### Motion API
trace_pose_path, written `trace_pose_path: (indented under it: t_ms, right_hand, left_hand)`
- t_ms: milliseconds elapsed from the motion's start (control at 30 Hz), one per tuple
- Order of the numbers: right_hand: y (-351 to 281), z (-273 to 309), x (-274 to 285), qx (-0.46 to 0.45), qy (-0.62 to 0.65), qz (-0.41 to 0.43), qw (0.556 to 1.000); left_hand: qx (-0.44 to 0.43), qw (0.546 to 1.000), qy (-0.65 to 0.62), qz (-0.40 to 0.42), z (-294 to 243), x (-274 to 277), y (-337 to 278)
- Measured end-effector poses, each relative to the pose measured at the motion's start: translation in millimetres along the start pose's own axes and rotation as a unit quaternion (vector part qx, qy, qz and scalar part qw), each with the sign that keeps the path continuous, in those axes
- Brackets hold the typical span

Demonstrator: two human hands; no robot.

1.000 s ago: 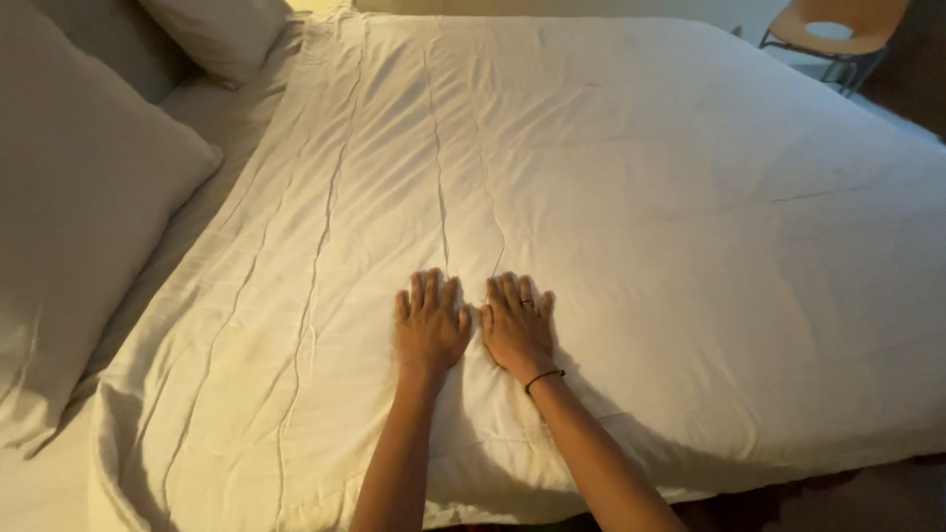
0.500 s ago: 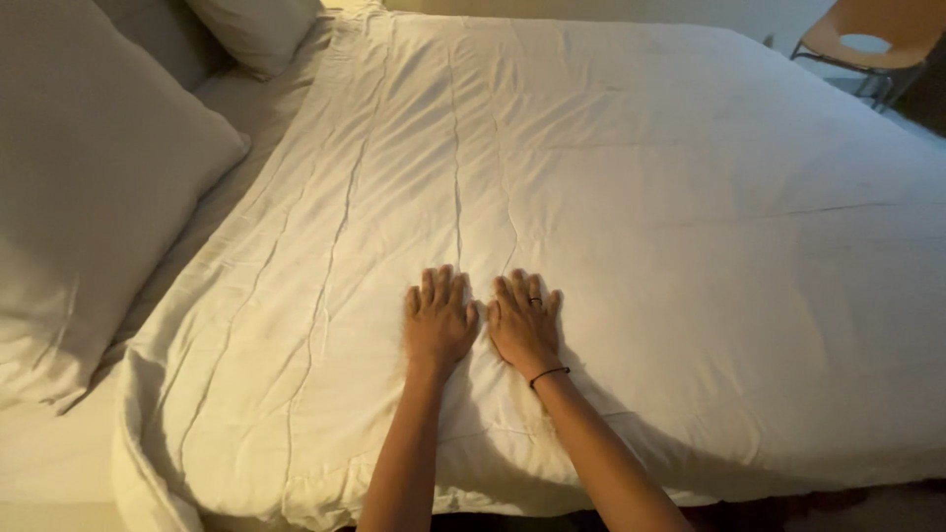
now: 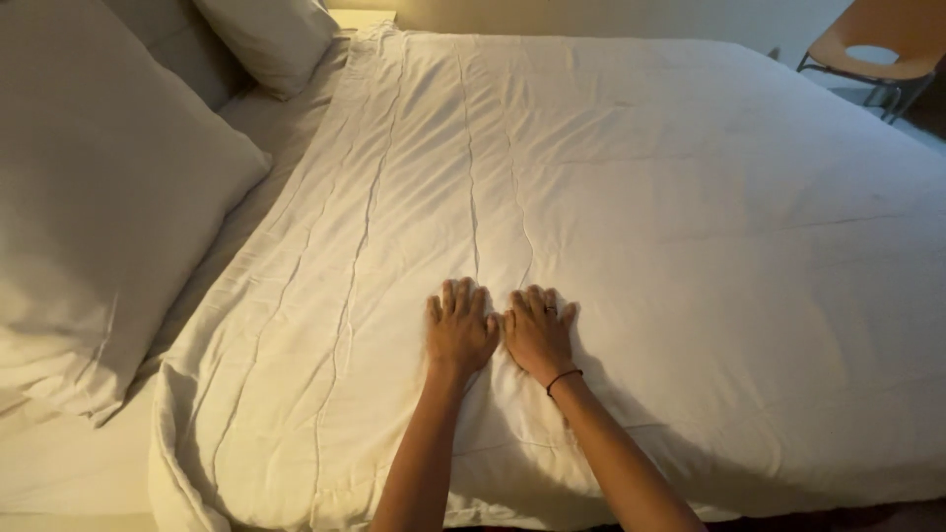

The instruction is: The person smooths the white bed sheet by hand, running their palms across the surface to remove wrinkles. The camera pans across the room before focusing on the bed, where the person repeatedly strokes the sheet from the center towards the edges.

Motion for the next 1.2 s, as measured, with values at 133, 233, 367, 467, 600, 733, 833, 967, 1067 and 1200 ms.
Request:
trace_pose_path:
  t_ms: [133, 233, 367, 467, 600, 733, 833, 967, 1067, 1200]
  right_hand:
    - [7, 15, -21, -0.007, 0.026, -0.011, 1.000]
    - [7, 19, -29, 0.059, 0.079, -0.044, 0.994]
    - [1, 12, -21, 0.080, 0.063, -0.097, 0.990]
    - [4, 8, -18, 0.093, 0.069, -0.122, 0.986]
    - [1, 5, -15, 0.109, 0.066, -0.126, 0.984]
    - [-3, 3, -5, 0.119, 0.020, -0.103, 0.987]
    - [1, 4, -6, 0.097, 0.038, -0.065, 0.992]
    - [8, 0, -20, 0.079, 0.040, -0.062, 0.994]
    - [16, 13, -32, 0.064, 0.041, -0.017, 0.997]
    - [24, 54, -66, 0.109, 0.099, -0.017, 0.989]
  left_hand:
    - [0.015, 0.999, 0.006, 0.041, 16, -7, 0]
    - [-0.004, 1.000, -0.020, 0.015, 32, 3, -2]
    - [0.031, 0.998, 0.020, 0.055, 73, 32, -11]
    - [0.062, 0.995, 0.053, 0.053, 124, 46, -16]
    - [0.140, 0.977, 0.146, 0.069, 176, 108, -48]
    - [0.147, 0.972, 0.171, 0.060, 257, 129, -85]
    - [0.159, 0.973, 0.168, -0.009, 280, 158, -115]
    - [0.211, 0.953, 0.212, -0.047, 278, 185, -139]
    - [0.254, 0.942, 0.213, -0.058, 274, 193, -154]
    - [0.287, 0.931, 0.205, -0.092, 269, 200, -172]
Point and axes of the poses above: each hand's wrist, its own y-axis towards the middle knuckle, its own x-axis out of the back of the hand, z = x × y, the point moved 2 cm from there along y, towards the middle knuckle, and after that the axes turned 7 degrees about -z, right-handed, at the moved point
